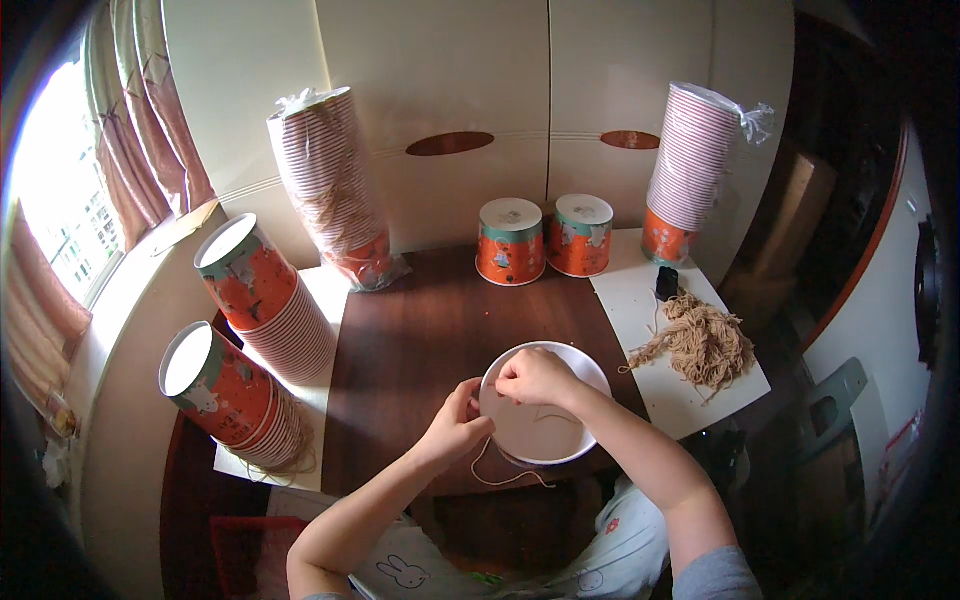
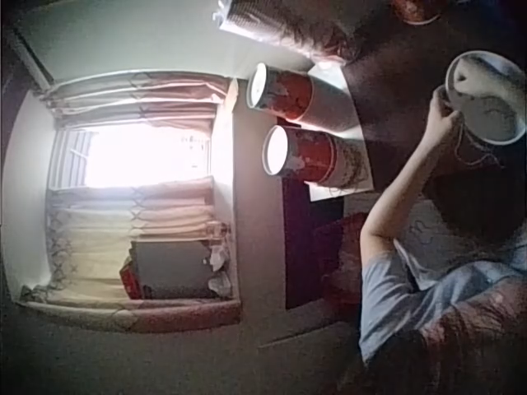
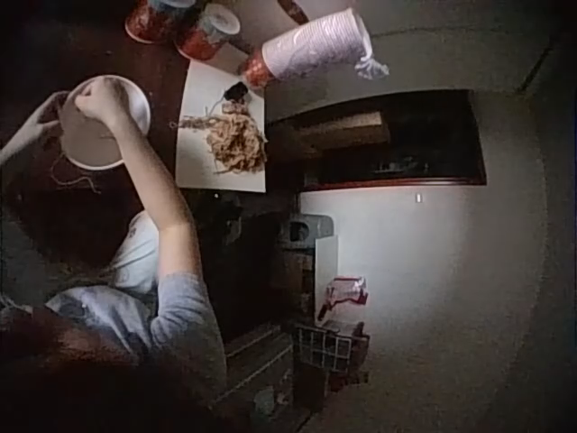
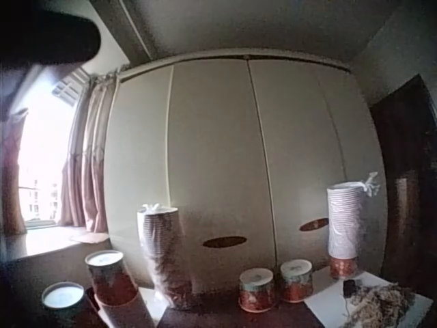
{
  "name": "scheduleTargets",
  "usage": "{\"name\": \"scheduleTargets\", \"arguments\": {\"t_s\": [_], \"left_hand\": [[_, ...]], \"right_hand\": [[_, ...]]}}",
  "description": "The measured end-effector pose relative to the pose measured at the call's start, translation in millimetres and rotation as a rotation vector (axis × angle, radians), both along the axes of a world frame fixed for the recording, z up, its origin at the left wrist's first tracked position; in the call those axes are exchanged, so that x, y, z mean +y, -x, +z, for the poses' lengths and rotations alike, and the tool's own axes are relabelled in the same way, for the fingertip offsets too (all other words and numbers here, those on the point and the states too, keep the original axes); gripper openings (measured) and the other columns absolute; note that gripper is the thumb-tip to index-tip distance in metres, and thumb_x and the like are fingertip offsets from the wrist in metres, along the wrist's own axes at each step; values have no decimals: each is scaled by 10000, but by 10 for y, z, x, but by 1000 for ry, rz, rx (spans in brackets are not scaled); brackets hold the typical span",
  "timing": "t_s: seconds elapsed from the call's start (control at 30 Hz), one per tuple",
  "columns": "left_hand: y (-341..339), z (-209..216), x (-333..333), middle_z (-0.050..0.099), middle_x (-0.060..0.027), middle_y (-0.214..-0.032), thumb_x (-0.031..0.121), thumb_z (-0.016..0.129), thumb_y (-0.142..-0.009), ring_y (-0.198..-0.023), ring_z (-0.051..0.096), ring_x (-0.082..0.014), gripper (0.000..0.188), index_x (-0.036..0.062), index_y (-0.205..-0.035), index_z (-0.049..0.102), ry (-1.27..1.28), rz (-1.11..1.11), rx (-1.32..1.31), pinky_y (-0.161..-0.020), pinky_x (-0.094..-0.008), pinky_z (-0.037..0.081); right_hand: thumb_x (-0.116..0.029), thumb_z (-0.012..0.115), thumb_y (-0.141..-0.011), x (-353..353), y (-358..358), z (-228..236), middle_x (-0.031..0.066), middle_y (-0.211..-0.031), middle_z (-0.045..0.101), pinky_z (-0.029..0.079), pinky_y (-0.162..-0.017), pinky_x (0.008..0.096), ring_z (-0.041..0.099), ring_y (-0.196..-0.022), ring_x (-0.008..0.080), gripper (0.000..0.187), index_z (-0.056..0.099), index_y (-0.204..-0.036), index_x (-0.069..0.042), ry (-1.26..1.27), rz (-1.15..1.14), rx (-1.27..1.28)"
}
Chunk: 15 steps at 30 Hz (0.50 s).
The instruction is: Tying small loops of string and placing them into a bowl at a desk with paper cups.
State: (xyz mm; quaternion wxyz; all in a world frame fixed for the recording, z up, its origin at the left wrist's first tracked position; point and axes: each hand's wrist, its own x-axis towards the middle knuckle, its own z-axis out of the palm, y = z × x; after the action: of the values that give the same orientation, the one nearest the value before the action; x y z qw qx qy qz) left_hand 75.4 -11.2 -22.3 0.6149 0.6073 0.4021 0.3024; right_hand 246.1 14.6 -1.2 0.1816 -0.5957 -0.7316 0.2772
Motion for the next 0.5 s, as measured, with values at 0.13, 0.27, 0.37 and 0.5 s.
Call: {"name": "scheduleTargets", "arguments": {"t_s": [0.13,0.27,0.37,0.5], "left_hand": [[2,11,-3,459,-60,-853,32,545,-666,-739,497,-120,598,-4,-1221,327,6,-1,-1,-648,-234,435],[2,37,-9,459,-59,-855,30,545,-663,-739,498,-121,595,-5,-1216,331,-4,-6,4,-650,-237,437],[-2,32,-11,458,-56,-858,23,538,-680,-753,498,-119,570,4,-1214,339,-13,-11,5,-656,-234,436],[8,28,26,472,-47,-801,48,488,-758,-670,502,-106,498,29,-1231,335,64,39,-37,-592,-228,437]], "right_hand": [[-215,539,-701,8,-2,-20,72,-564,610,475,-553,277,608,-538,151,192,659,-662,-70,-4,6,-3],[-231,549,-692,-1,0,-26,90,-566,601,469,-554,308,600,-540,184,194,646,-640,-71,-11,4,30],[-246,553,-690,3,0,-45,102,-560,591,461,-551,336,591,-541,213,205,630,-619,-71,-20,6,76],[-228,539,-709,4,-4,-48,106,-573,594,461,-558,333,593,-551,209,202,629,-649,-58,-13,34,143]]}}
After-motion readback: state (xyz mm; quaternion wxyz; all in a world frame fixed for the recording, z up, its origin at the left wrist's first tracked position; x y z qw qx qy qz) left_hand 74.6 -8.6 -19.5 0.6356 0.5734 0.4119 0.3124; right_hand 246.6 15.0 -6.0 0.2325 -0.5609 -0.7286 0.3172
